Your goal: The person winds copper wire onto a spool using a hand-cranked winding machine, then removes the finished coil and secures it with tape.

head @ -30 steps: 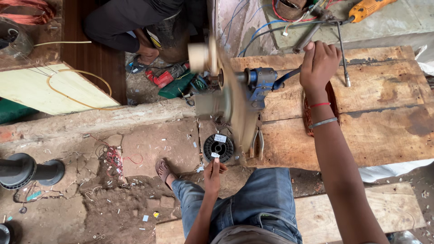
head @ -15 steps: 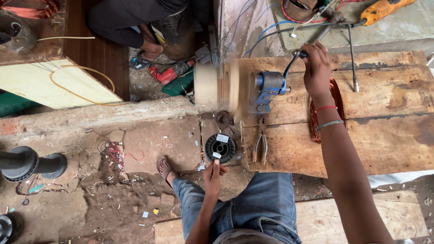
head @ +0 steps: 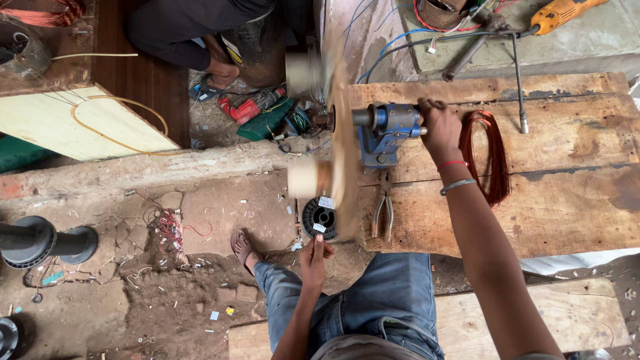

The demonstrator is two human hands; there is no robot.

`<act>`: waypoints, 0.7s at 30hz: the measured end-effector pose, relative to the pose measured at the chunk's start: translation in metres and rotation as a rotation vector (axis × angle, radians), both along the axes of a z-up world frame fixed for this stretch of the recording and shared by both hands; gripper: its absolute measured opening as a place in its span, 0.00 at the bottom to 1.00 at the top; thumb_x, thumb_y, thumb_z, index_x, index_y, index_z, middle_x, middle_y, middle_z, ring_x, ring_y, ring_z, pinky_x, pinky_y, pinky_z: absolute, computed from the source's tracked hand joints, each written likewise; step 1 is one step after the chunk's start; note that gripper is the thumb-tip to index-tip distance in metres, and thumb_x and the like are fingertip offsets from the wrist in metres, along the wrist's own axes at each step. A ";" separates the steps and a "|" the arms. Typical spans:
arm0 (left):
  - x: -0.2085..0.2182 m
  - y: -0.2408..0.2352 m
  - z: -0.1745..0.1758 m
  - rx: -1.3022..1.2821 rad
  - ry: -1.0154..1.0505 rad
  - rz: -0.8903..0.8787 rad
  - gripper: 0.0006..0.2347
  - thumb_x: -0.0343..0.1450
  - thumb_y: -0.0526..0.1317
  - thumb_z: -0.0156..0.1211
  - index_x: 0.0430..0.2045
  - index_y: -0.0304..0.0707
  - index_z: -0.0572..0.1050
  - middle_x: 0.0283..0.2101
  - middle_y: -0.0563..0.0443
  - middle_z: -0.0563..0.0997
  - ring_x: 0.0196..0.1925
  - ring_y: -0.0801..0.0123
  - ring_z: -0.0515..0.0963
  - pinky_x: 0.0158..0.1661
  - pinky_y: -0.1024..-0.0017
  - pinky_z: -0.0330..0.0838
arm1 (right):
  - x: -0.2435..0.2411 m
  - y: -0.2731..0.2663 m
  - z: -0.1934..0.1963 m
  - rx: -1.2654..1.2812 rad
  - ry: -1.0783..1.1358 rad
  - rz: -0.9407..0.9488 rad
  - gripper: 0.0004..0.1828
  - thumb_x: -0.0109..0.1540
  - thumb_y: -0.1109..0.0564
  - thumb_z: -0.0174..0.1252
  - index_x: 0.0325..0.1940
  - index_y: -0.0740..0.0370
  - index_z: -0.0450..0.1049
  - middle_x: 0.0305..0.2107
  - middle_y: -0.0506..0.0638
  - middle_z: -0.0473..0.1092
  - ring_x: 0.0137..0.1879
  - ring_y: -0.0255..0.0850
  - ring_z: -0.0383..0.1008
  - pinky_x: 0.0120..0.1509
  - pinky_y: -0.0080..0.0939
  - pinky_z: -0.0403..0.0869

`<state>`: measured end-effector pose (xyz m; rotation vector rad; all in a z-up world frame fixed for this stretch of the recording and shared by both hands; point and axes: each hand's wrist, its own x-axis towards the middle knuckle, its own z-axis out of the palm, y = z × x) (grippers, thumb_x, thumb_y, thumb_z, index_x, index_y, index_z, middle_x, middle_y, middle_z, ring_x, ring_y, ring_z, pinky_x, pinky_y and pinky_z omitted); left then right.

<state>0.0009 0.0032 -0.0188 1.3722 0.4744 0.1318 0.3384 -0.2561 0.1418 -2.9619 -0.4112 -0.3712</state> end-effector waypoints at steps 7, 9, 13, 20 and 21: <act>0.001 0.000 0.004 -0.031 -0.068 0.019 0.21 0.79 0.47 0.50 0.20 0.28 0.74 0.22 0.48 0.78 0.25 0.72 0.77 0.33 0.70 0.74 | -0.037 -0.018 -0.052 0.055 -0.111 -0.013 0.04 0.64 0.59 0.62 0.42 0.58 0.79 0.42 0.58 0.77 0.40 0.54 0.78 0.37 0.50 0.76; 0.000 0.001 0.004 -0.027 -0.053 0.019 0.20 0.79 0.47 0.50 0.20 0.28 0.73 0.22 0.48 0.77 0.25 0.72 0.77 0.33 0.70 0.74 | -0.061 -0.018 -0.042 0.065 -0.115 0.061 0.10 0.61 0.62 0.60 0.45 0.55 0.81 0.38 0.54 0.78 0.43 0.53 0.78 0.40 0.50 0.77; 0.002 0.000 0.004 -0.016 -0.055 0.029 0.20 0.78 0.47 0.50 0.20 0.28 0.74 0.21 0.48 0.77 0.24 0.71 0.77 0.31 0.70 0.74 | -0.104 -0.017 -0.011 0.099 -0.120 0.128 0.16 0.58 0.66 0.58 0.48 0.55 0.81 0.38 0.51 0.78 0.49 0.51 0.78 0.49 0.49 0.77; 0.001 0.001 0.004 0.016 -0.058 -0.006 0.21 0.79 0.48 0.48 0.19 0.28 0.73 0.20 0.48 0.77 0.23 0.72 0.76 0.31 0.71 0.73 | -0.164 -0.016 0.055 0.095 -0.077 0.153 0.14 0.54 0.60 0.67 0.44 0.60 0.79 0.35 0.52 0.77 0.48 0.52 0.76 0.58 0.50 0.73; 0.001 0.001 0.004 0.030 -0.050 -0.006 0.21 0.79 0.48 0.48 0.19 0.28 0.73 0.20 0.48 0.78 0.23 0.72 0.76 0.31 0.71 0.72 | -0.170 -0.015 0.063 0.095 -0.084 0.137 0.13 0.55 0.59 0.68 0.43 0.60 0.79 0.35 0.52 0.77 0.48 0.52 0.76 0.58 0.50 0.72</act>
